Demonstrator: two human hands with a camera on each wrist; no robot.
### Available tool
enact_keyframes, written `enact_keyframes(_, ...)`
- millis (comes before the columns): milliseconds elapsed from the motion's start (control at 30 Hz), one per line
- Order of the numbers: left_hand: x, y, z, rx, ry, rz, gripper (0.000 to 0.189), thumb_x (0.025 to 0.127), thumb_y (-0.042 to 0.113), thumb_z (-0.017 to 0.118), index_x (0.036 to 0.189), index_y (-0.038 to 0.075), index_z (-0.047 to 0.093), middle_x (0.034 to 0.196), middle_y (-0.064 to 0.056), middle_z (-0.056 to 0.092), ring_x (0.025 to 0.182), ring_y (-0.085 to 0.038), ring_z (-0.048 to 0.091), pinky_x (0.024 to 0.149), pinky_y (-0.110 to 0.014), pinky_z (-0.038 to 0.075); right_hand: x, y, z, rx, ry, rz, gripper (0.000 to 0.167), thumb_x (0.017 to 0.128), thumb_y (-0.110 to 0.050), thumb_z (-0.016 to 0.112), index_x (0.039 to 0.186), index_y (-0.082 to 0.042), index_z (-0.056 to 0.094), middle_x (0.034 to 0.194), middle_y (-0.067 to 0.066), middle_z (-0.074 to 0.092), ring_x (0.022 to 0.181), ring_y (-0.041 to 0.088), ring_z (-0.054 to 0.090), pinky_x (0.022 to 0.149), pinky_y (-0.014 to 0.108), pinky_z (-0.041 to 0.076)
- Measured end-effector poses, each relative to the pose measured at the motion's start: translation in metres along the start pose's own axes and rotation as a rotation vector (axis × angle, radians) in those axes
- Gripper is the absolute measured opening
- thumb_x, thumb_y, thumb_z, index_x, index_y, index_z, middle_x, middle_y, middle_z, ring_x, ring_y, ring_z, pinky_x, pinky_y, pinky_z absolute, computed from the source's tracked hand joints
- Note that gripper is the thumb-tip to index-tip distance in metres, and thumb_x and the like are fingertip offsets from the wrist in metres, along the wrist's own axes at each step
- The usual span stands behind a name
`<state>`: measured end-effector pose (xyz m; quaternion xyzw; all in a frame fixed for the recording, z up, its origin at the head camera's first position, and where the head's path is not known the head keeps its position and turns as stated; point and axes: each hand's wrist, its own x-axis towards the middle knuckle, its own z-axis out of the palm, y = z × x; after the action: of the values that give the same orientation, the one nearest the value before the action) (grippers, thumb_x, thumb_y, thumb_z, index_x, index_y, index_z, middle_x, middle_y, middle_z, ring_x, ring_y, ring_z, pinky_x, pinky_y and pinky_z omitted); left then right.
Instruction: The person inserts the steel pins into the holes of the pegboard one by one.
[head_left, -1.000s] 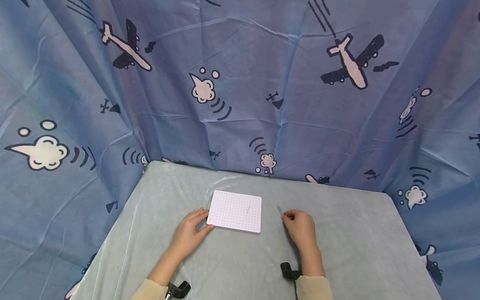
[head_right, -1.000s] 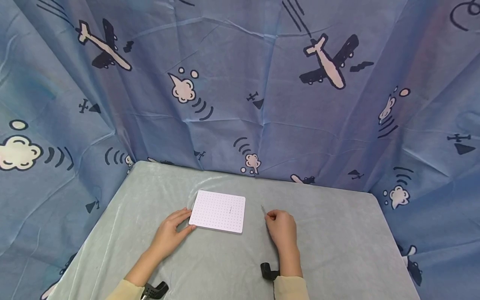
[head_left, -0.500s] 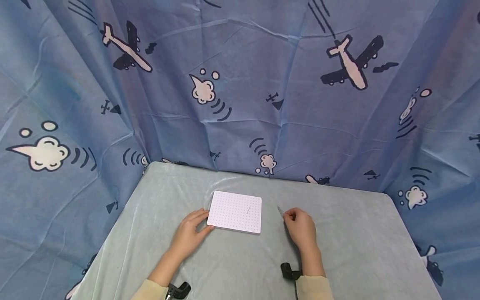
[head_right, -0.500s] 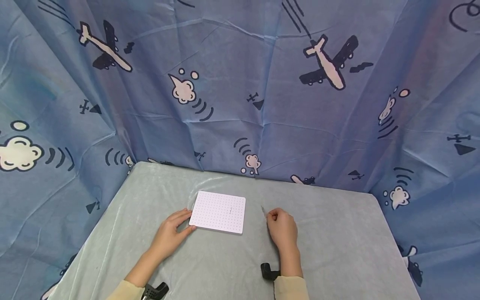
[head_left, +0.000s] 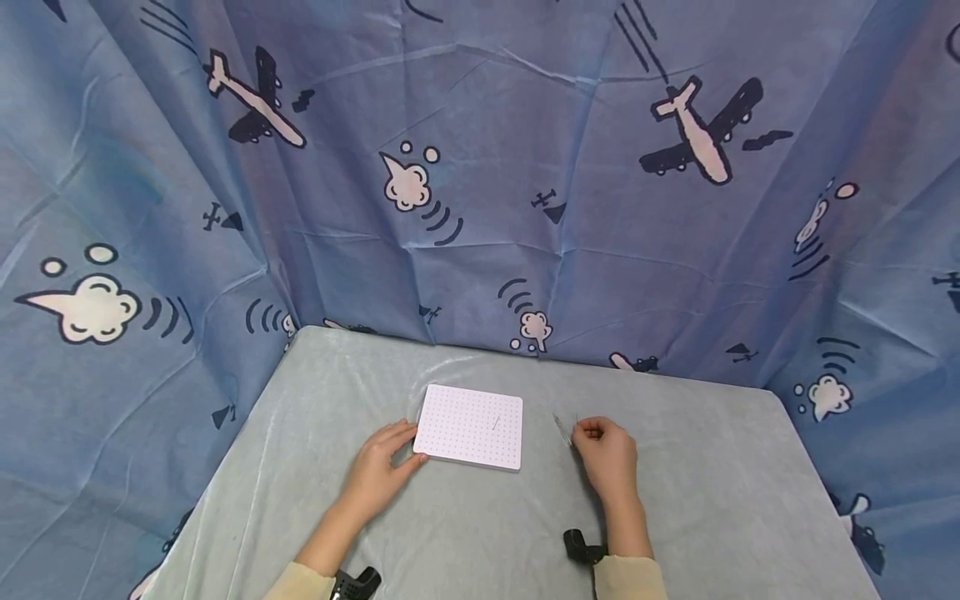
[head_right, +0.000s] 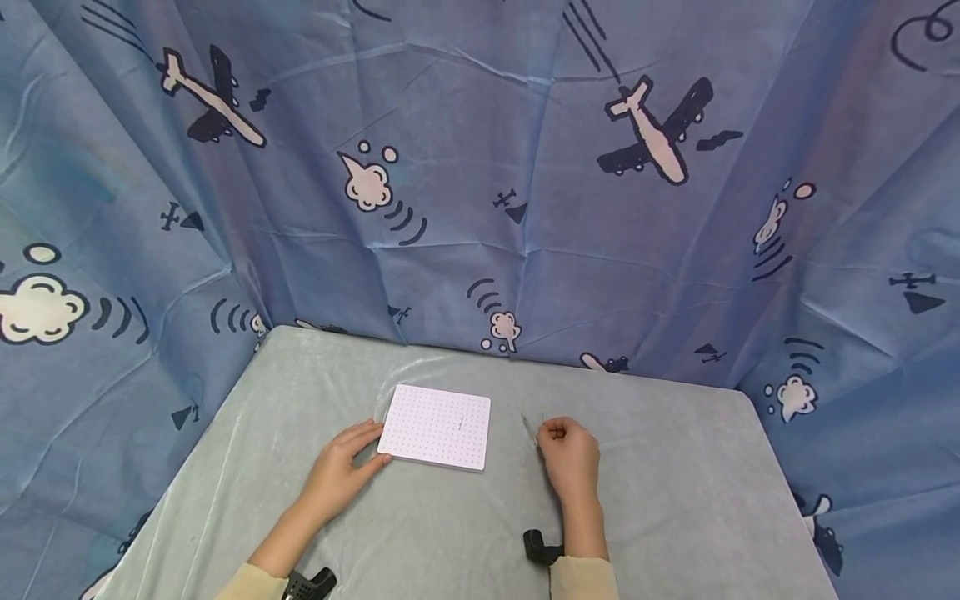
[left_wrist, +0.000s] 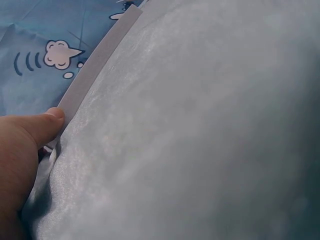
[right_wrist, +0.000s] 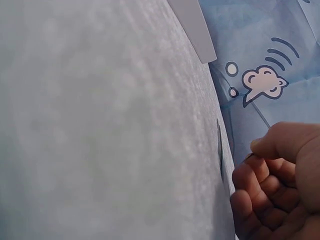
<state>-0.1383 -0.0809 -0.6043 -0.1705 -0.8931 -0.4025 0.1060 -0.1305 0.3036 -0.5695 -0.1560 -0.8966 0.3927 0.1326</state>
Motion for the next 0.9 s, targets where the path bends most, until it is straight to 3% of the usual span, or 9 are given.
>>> enact_keyframes(433, 0.0, 0.0, 0.0, -0.007, 0.001, 0.005, 0.049, 0.088, 0.019, 0.094, 0.132, 0.003, 0.078, 0.138, -0.015, 0.073, 0.138, -0.04, 0.063, 0.12, -0.056, 0.049, 0.004, -0.01, 0.003, 0.151, 0.038, 0.001, 0.009, 0.094, -0.009, 0.078, 0.099, -0.002, 0.079, 0.086, 0.009, 0.076, 0.074, 0.016, 0.066, 0.06, 0.018, 0.053)
enact_keyframes(733, 0.0, -0.001, 0.0, -0.002, 0.014, 0.022, 0.049, 0.088, 0.02, 0.094, 0.131, 0.004, 0.078, 0.137, -0.014, 0.075, 0.137, -0.039, 0.064, 0.12, -0.055, 0.049, 0.002, -0.025, 0.015, 0.337, -0.005, 0.01, 0.009, 0.093, 0.0, 0.079, 0.101, 0.003, 0.075, 0.089, 0.014, 0.074, 0.075, 0.012, 0.069, 0.063, 0.016, 0.058)
enact_keyframes(900, 0.0, -0.002, 0.0, 0.0, 0.016, 0.023, 0.049, 0.087, 0.019, 0.095, 0.131, 0.004, 0.079, 0.136, -0.014, 0.075, 0.136, -0.039, 0.065, 0.119, -0.055, 0.05, -0.001, -0.035, 0.025, 0.427, -0.069, -0.005, 0.011, 0.093, 0.006, 0.078, 0.102, 0.006, 0.073, 0.092, 0.016, 0.074, 0.076, 0.01, 0.07, 0.066, 0.015, 0.06)
